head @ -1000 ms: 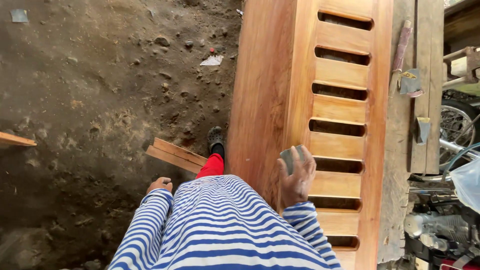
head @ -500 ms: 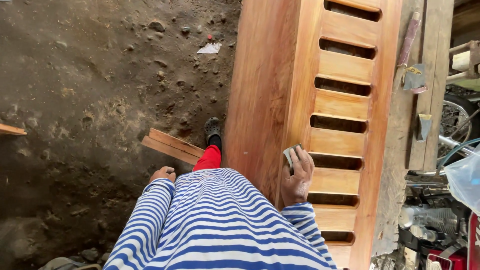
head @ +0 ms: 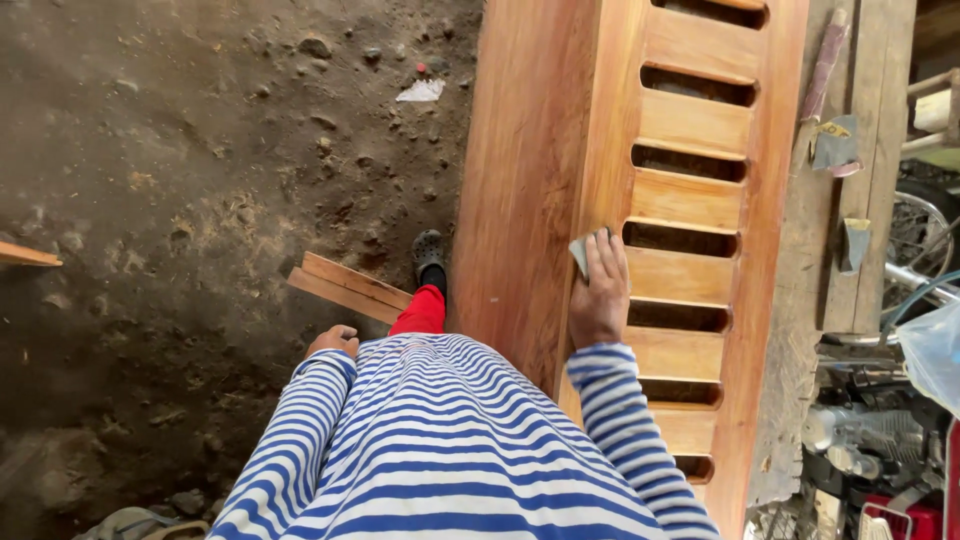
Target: The person sands a long wooden board with rectangular cutouts using a sanding block. They work on the flat surfaces and the edges of the cutouts, then wipe the board with a black cloth to remove dust.
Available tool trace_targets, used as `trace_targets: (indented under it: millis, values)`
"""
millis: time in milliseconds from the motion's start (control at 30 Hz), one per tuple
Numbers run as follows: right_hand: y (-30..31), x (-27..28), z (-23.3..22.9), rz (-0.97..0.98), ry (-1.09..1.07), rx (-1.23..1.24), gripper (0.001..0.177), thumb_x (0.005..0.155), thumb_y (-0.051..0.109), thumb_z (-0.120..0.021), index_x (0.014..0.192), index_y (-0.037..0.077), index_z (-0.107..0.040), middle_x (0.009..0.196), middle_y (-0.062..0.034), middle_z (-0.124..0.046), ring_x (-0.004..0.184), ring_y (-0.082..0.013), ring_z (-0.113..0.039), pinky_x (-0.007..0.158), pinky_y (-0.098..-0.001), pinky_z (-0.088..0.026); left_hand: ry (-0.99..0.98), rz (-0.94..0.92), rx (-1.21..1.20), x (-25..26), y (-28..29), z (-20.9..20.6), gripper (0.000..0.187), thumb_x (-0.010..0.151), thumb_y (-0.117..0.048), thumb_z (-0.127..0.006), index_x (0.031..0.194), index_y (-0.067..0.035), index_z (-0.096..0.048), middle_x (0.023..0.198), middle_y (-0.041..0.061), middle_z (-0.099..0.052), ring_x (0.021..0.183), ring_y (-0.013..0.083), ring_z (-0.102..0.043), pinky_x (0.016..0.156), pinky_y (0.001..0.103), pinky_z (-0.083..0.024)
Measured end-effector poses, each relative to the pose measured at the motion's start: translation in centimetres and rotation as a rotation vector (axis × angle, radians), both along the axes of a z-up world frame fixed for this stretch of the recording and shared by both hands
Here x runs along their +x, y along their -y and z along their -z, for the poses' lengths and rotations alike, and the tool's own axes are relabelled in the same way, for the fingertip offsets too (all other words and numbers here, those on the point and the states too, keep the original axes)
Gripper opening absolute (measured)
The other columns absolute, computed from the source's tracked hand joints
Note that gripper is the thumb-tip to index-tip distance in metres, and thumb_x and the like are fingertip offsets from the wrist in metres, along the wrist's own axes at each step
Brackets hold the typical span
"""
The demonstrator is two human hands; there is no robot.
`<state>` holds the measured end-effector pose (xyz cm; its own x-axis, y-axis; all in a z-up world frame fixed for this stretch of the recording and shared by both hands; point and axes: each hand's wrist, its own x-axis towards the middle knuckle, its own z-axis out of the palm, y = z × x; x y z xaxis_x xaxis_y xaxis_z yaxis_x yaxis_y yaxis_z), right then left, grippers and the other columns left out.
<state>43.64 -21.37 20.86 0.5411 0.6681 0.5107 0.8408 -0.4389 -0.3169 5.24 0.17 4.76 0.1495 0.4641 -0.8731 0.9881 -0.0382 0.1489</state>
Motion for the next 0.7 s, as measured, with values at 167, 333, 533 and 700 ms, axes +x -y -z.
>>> trace_targets:
  millis: [167,333,533,700]
  values:
    - [4.7,-5.3,-1.8,0.035,-0.101,-0.094,0.051,0.087,0.000,-0.055,0.137,0.000,-0.064,0.145,-0.0200,-0.059,0.134,-0.0420,-0.052,0.117,-0.0456,-0.039,-0.038,0.014,-0.016,-1.2,-0.9,2.3,0.041,0.096,-0.047,-0.056,0.134,-0.036,-0.064,0.130,-0.004,-0.072,0.128,0.0205,-0.062,0.107,0.037,-0.052]
    - [6.8,-8.0,-0.3,0.119,-0.125,-0.134,0.049,0.089,0.006,-0.058,0.139,0.002,-0.061,0.149,-0.0166,-0.056,0.139,-0.0377,-0.049,0.120,-0.0420,-0.036,-0.075,0.135,0.005,-1.2,-1.3,4.3,0.040,0.096,-0.051,-0.055,0.132,-0.039,-0.065,0.132,-0.005,-0.070,0.129,0.0175,-0.061,0.108,0.034,-0.051]
    - [3.0,-2.6,0.6,0.147,-0.097,-0.126,0.046,0.092,0.005,-0.054,0.136,0.000,-0.063,0.147,-0.0181,-0.057,0.138,-0.0402,-0.049,0.119,-0.0450,-0.035,-0.020,0.151,-0.027,5.2,-1.9,-1.2,0.041,0.098,-0.044,-0.054,0.136,-0.034,-0.065,0.135,0.001,-0.069,0.132,0.0219,-0.060,0.109,0.038,-0.050]
    - [0.4,2.7,2.3,0.118,-0.037,-0.143,0.049,0.088,0.003,-0.059,0.137,-0.003,-0.063,0.147,-0.0197,-0.057,0.137,-0.0408,-0.049,0.120,-0.0443,-0.035,0.031,0.204,0.006,7.2,-2.7,-2.6,0.039,0.098,-0.045,-0.053,0.134,-0.033,-0.064,0.130,0.001,-0.071,0.131,0.0216,-0.060,0.111,0.037,-0.050]
